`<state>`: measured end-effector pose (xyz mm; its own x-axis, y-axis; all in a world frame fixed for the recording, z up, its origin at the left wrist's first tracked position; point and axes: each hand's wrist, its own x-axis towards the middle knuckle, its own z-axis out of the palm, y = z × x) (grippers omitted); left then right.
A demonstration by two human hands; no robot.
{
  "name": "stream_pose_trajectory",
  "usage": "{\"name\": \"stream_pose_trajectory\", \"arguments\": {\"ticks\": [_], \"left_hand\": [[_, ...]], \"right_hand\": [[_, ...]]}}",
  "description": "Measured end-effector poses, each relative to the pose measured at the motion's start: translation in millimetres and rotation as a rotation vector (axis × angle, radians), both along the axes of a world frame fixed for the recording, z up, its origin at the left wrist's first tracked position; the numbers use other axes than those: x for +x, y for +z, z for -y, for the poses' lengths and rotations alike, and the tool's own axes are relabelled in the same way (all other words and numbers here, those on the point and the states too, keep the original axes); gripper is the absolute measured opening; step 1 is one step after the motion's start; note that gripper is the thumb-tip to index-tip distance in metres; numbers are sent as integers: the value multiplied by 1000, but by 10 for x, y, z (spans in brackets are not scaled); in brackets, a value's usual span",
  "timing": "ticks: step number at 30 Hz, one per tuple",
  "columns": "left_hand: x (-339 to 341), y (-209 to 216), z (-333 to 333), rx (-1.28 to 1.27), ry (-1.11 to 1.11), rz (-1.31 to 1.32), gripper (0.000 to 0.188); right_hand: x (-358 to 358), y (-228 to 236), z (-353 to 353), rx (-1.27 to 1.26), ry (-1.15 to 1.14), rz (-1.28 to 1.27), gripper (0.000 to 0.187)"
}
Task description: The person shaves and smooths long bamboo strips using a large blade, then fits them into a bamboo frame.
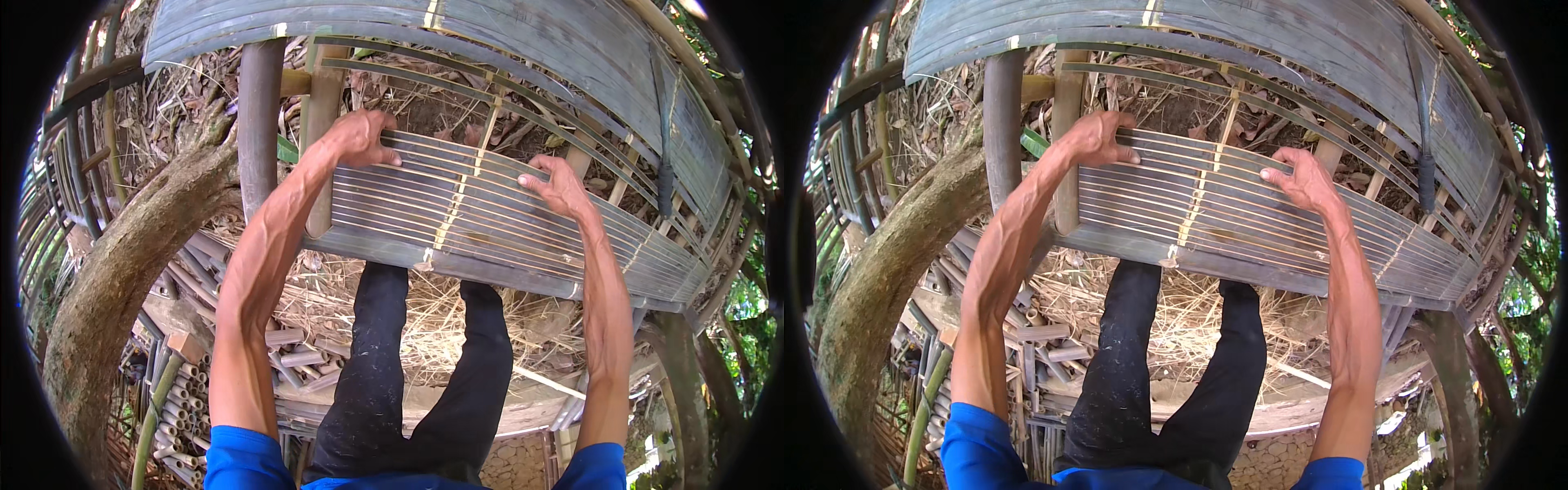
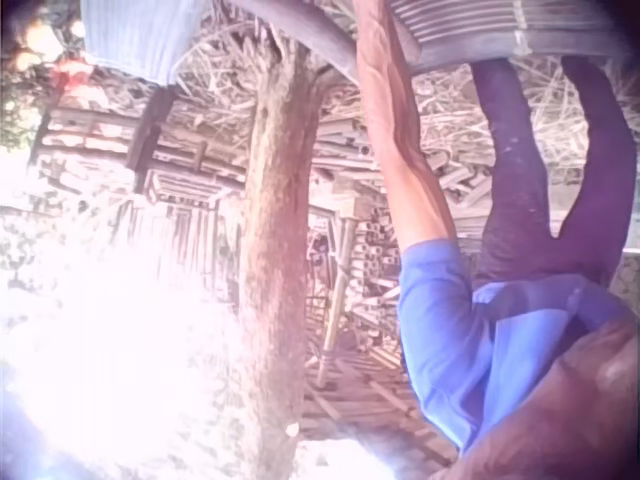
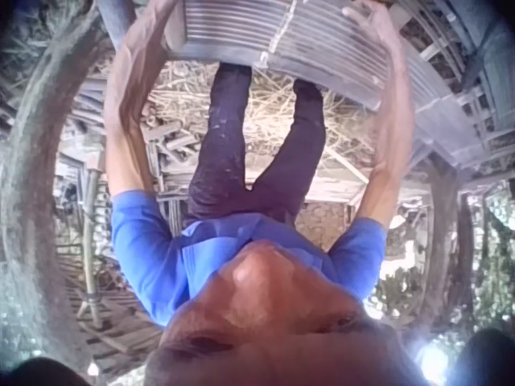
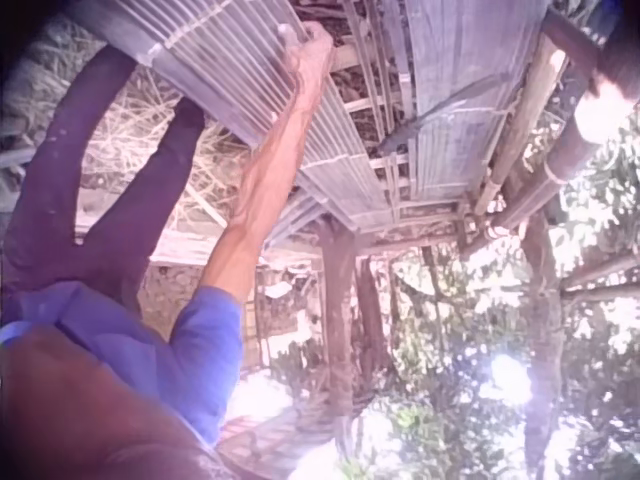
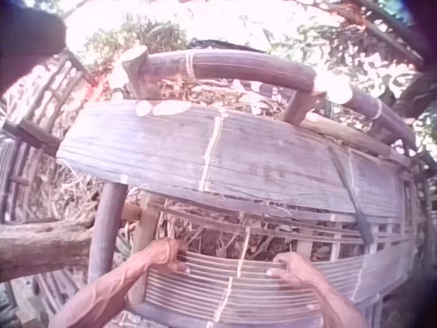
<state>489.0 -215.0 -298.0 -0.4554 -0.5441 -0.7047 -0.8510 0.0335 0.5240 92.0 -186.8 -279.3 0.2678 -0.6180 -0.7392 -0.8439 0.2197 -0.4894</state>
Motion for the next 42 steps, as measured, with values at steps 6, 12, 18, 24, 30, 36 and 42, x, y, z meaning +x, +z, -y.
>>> {"name": "stream_pose_trajectory", "arguments": {"ticks": [6,12,18,24,30,36,42], "left_hand": [[236,-108,-40,-35,-8,-53,68],[152,-101,-142,-81,115,17,58],[101,4,-261,-259,74,6,42],[-149,103,-297,-515,264,-57,30],[-369,248,14,-907,205,-54,44],[-438,117,173,-882,242,80,64],[-458,-26,-306,-859,325,72,65]], "right_hand": [[244,-37,-63,28,-24,21,36],[355,128,-66,12,-81,-40,39],[235,-16,-44,-16,-68,57,38],[547,44,22,-41,-42,-27,31],[444,52,-111,-337,-30,39,29],[486,258,170,-868,-67,-126,63],[335,108,86,-874,7,-241,59]]}}
